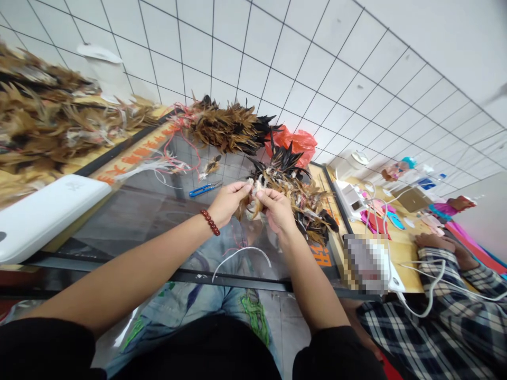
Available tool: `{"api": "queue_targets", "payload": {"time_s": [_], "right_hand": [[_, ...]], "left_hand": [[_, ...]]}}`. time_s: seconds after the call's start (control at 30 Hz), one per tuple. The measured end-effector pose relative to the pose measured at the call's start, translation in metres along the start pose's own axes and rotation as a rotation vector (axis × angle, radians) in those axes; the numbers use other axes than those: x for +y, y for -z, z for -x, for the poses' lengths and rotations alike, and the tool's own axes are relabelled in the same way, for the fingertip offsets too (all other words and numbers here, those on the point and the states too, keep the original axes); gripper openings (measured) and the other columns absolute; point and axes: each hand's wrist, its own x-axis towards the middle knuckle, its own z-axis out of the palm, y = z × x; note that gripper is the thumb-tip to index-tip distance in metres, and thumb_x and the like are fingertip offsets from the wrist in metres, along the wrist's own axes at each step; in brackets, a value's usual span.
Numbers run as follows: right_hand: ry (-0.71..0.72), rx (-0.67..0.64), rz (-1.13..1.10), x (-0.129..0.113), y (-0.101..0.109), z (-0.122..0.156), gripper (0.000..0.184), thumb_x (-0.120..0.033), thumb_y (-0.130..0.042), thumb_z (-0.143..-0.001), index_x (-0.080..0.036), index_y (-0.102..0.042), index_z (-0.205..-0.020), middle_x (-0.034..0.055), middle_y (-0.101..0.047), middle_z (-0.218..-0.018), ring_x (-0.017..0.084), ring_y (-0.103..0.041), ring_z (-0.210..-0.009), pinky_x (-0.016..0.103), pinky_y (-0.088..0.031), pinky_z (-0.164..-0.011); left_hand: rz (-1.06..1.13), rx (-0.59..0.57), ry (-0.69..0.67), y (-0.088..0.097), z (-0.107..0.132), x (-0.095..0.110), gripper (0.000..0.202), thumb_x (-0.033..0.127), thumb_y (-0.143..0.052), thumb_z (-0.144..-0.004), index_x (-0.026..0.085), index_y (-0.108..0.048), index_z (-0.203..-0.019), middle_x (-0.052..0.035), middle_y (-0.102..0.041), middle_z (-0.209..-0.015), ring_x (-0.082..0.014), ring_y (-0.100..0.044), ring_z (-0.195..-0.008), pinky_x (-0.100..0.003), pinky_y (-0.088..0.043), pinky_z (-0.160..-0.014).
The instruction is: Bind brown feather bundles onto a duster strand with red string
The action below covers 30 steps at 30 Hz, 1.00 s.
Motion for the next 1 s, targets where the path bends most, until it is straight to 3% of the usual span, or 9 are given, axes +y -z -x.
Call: {"api": "queue_targets", "payload": {"time_s": [0.2, 0.43, 0.53, 0.67, 0.8, 1.0], "right_hand": [[0.087, 0.094, -0.076, 0.002, -0.005, -0.001, 0.039, -0.026, -0.085, -0.050, -0.019, -0.053, -0.070, -0.0104, -0.054, -0.050, 0.005, -0.049, -0.044, 0.017, -0.039, -0.047], [0.008, 0.122, -0.047, 0.007, -0.007, -0.001, 0.049, -0.026, -0.085, -0.045, -0.022, -0.044, -0.072, -0.0114, -0.051, -0.051, 0.008, -0.050, -0.046, 0.018, -0.037, -0.046], [0.025, 0.090, 0.072, 0.007, -0.003, -0.003, 0.048, -0.031, -0.085, -0.048, -0.021, -0.049, -0.078, -0.0089, -0.055, -0.056, 0.009, -0.052, -0.051, 0.020, -0.040, -0.051], [0.225, 0.044, 0.225, 0.000, 0.008, -0.007, 0.044, -0.035, -0.081, -0.060, -0.020, -0.062, -0.097, -0.0051, -0.059, -0.069, 0.010, -0.056, -0.065, 0.024, -0.045, -0.063], [0.269, -0.073, 0.278, -0.008, 0.012, -0.005, 0.035, -0.041, -0.074, -0.068, -0.021, -0.070, -0.097, -0.0020, -0.063, -0.074, 0.012, -0.056, -0.069, 0.027, -0.047, -0.066], [0.302, -0.108, 0.250, -0.006, 0.009, 0.000, 0.021, -0.040, -0.076, -0.069, -0.020, -0.069, -0.070, -0.0018, -0.060, -0.062, 0.012, -0.055, -0.057, 0.027, -0.048, -0.056]], "left_hand": [[-0.010, -0.044, -0.009, -0.002, 0.003, -0.001, 0.028, 0.035, -0.080, -0.065, 0.011, -0.069, -0.070, -0.0027, -0.065, -0.065, -0.0101, -0.056, -0.060, -0.020, -0.045, -0.059], [0.122, -0.130, 0.094, -0.005, 0.006, 0.001, 0.022, 0.028, -0.079, -0.067, 0.011, -0.067, -0.073, -0.0026, -0.064, -0.067, -0.0110, -0.059, -0.062, -0.022, -0.047, -0.063], [0.137, -0.094, 0.120, -0.005, 0.005, 0.001, 0.022, 0.029, -0.076, -0.071, 0.011, -0.063, -0.071, -0.0013, -0.062, -0.064, -0.0097, -0.057, -0.057, -0.021, -0.046, -0.058], [0.063, -0.051, 0.055, -0.003, 0.003, 0.003, 0.024, 0.029, -0.070, -0.077, 0.012, -0.057, -0.068, 0.0008, -0.056, -0.058, -0.0079, -0.053, -0.052, -0.019, -0.044, -0.055], [0.030, -0.250, 0.119, -0.002, 0.006, 0.007, 0.027, 0.029, -0.072, -0.076, 0.012, -0.054, -0.064, 0.0030, -0.046, -0.051, -0.0088, -0.052, -0.051, -0.020, -0.044, -0.054], [0.038, -0.458, 0.216, 0.000, 0.009, 0.010, 0.026, 0.029, -0.074, -0.071, 0.011, -0.058, -0.065, -0.0002, -0.051, -0.054, -0.0103, -0.054, -0.053, -0.022, -0.045, -0.054]]}}
